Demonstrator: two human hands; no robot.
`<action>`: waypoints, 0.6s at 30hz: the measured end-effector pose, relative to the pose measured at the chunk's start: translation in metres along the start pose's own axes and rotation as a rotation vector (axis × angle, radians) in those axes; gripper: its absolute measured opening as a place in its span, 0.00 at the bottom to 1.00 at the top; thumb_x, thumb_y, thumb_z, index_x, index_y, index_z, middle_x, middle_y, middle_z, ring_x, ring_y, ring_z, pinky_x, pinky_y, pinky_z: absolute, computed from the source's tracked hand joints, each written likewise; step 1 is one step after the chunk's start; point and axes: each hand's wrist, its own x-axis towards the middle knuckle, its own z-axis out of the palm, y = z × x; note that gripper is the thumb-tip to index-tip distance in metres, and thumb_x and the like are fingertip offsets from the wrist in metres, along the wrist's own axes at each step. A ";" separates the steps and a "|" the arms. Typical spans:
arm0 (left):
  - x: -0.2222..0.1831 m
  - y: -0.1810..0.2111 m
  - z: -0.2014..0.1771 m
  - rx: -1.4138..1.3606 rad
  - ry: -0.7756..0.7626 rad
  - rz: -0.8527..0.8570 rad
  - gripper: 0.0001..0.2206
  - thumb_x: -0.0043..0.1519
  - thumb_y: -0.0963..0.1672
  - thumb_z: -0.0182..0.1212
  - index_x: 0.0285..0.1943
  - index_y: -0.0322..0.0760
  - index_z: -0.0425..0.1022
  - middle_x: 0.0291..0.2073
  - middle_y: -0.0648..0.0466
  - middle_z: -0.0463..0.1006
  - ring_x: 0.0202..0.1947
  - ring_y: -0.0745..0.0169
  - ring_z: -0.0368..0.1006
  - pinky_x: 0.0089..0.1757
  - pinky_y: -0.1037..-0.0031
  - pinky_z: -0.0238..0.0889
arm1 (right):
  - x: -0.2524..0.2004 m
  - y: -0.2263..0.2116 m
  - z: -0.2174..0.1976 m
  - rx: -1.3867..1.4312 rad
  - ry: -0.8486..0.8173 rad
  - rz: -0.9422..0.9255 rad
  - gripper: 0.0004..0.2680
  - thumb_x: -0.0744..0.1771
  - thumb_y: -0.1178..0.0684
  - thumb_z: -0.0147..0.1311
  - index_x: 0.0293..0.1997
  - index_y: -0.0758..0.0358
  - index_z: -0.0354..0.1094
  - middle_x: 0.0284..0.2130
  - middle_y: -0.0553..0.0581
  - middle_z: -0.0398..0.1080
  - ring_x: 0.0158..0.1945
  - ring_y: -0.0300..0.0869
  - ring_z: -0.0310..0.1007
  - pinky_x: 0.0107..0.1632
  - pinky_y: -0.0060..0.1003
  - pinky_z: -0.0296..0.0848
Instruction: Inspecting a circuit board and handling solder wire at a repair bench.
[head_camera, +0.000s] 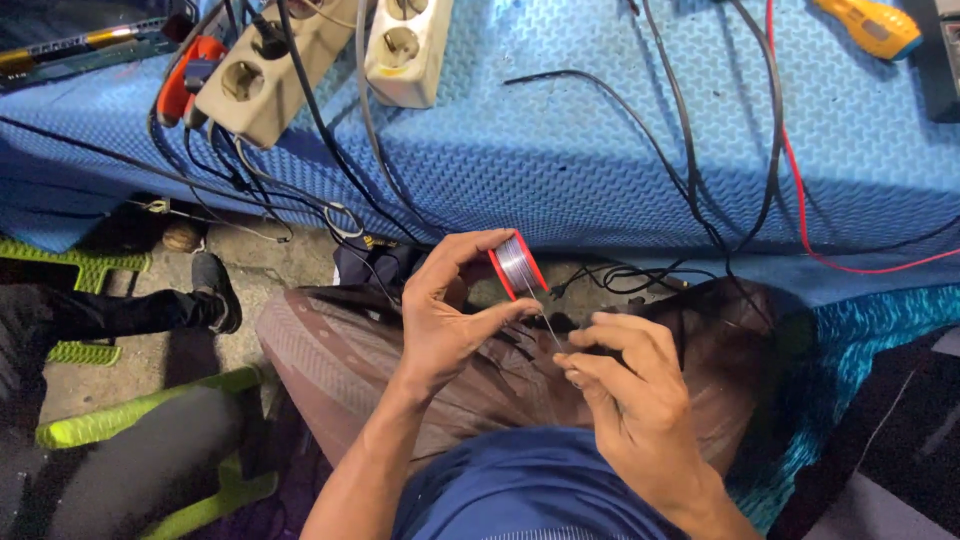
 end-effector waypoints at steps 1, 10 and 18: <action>-0.003 -0.005 0.000 -0.001 0.000 -0.004 0.26 0.51 0.45 0.78 0.58 0.36 0.76 0.52 0.50 0.79 0.54 0.62 0.75 0.57 0.76 0.69 | -0.001 -0.001 -0.001 0.000 -0.003 0.003 0.05 0.68 0.60 0.53 0.41 0.61 0.76 0.43 0.55 0.74 0.56 0.53 0.70 0.63 0.46 0.69; -0.019 -0.037 0.002 -0.545 -0.022 -0.346 0.33 0.45 0.39 0.79 0.63 0.26 0.73 0.55 0.47 0.77 0.53 0.63 0.74 0.54 0.71 0.75 | -0.017 0.022 0.012 0.099 -0.052 0.045 0.11 0.68 0.67 0.47 0.54 0.65 0.72 0.27 0.53 0.74 0.30 0.41 0.71 0.40 0.34 0.73; -0.032 -0.018 0.013 -0.737 -0.266 -0.418 0.29 0.61 0.37 0.66 0.73 0.29 0.63 0.66 0.37 0.72 0.59 0.62 0.72 0.55 0.72 0.71 | -0.023 0.072 0.024 0.068 -0.110 0.152 0.17 0.64 0.71 0.43 0.54 0.65 0.73 0.33 0.58 0.73 0.39 0.48 0.73 0.49 0.40 0.71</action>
